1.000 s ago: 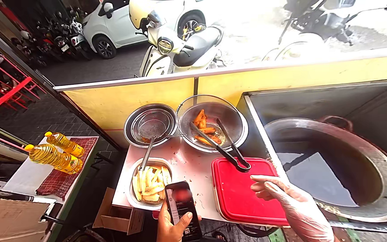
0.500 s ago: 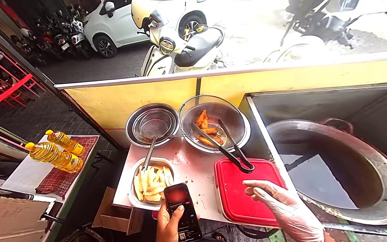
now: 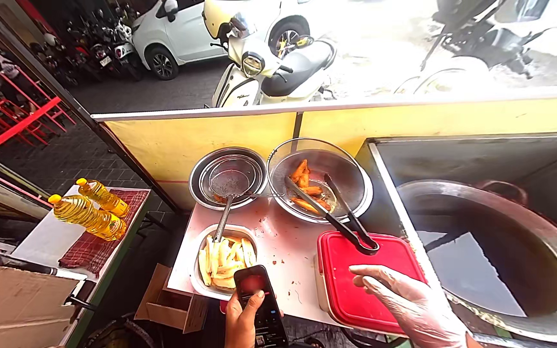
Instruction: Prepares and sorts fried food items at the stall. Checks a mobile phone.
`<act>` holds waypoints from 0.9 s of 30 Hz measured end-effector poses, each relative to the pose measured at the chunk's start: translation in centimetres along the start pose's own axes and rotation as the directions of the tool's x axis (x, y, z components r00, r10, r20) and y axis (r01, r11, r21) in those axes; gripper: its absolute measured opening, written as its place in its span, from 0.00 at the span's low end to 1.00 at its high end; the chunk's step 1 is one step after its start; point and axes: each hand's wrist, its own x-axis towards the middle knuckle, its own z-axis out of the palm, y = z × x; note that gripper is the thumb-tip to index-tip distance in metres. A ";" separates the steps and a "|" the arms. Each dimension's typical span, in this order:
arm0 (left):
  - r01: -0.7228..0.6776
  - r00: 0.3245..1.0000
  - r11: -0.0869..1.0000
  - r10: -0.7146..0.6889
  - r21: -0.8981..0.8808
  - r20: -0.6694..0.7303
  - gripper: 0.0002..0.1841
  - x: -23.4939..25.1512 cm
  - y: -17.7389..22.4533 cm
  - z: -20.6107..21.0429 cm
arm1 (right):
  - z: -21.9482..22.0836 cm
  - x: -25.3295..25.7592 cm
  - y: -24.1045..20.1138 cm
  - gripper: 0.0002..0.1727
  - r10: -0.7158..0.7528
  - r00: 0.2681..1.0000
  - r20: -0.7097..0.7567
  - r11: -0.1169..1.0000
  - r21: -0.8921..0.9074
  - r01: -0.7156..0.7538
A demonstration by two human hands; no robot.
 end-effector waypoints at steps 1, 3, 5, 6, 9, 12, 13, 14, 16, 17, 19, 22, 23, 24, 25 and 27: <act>-0.001 1.000 1.000 0.001 0.000 0.000 0.21 0.0 0.0 0.0 | 0.0 0.0 -0.1 0.19 0.000 1.000 0.005 1.000 0.000 0.000; -0.003 1.000 1.000 0.003 -0.003 -0.002 0.22 -0.1 0.0 0.0 | 0.1 0.1 -0.2 0.19 0.000 1.000 0.015 1.000 -0.003 0.000; -0.006 1.000 1.000 0.006 -0.006 -0.006 0.22 -0.2 -0.1 -0.1 | 0.1 0.1 -0.2 0.19 0.000 1.000 0.017 1.000 -0.008 0.000; -0.007 1.000 1.000 0.006 -0.008 -0.009 0.22 -0.2 -0.1 -0.1 | 0.1 0.1 -0.2 0.19 -0.002 1.000 0.019 1.000 -0.012 0.002; -0.006 1.000 1.000 0.006 -0.012 -0.018 0.21 -0.2 -0.1 -0.1 | 0.1 0.1 -0.1 0.19 0.001 0.999 0.033 1.000 -0.018 0.000; 0.000 0.999 1.000 -0.001 -0.014 -0.038 0.21 -0.3 0.0 0.0 | 0.2 0.2 -0.1 0.19 0.008 0.999 0.052 1.000 -0.023 -0.007; 0.005 0.999 1.000 -0.006 -0.014 -0.043 0.21 -0.4 0.1 0.0 | 0.2 0.2 -0.1 0.19 0.010 0.999 0.054 1.000 -0.026 -0.009; 0.009 0.999 1.000 -0.010 -0.014 -0.044 0.21 -0.4 0.1 0.0 | 0.3 0.3 -0.2 0.19 0.008 0.998 0.055 1.000 -0.029 -0.007; 0.011 0.999 1.000 -0.011 -0.013 -0.040 0.23 -0.3 0.1 0.0 | 0.4 0.3 -0.2 0.19 -0.004 0.999 0.054 0.999 -0.031 0.006; 0.015 0.999 1.000 -0.015 -0.013 -0.046 0.23 -0.3 0.1 0.0 | 0.4 0.4 -0.2 0.19 -0.008 0.998 0.055 0.999 -0.035 0.010; 0.038 0.997 0.999 -0.039 -0.011 -0.065 0.24 -0.3 0.2 0.1 | 0.5 0.4 -0.1 0.19 -0.002 0.998 0.060 0.999 -0.046 0.004; 0.067 0.997 0.997 -0.068 -0.023 -0.035 0.26 -0.1 -0.1 -0.3 | 0.6 0.5 -0.1 0.19 0.001 0.998 0.065 0.998 -0.056 0.002; 0.076 0.997 0.996 -0.076 -0.041 -0.015 0.26 0.0 -0.3 -0.5 | 0.6 0.5 -0.1 0.19 -0.001 0.998 0.066 0.998 -0.058 0.005; 0.082 0.997 0.995 -0.081 -0.059 0.004 0.26 0.1 -0.5 -0.8 | 0.7 0.5 -0.1 0.19 0.001 0.998 0.070 0.998 -0.060 0.003; 0.084 0.996 0.994 -0.084 -0.072 0.014 0.25 0.2 -0.8 -1.0 | 0.7 0.5 -0.1 0.19 0.000 0.997 0.075 0.998 -0.059 0.004; 0.092 0.995 0.991 -0.095 -0.094 -0.027 0.26 0.3 -1.0 -1.0 | 0.9 0.6 -0.2 0.19 0.000 0.996 0.086 0.998 -0.058 0.005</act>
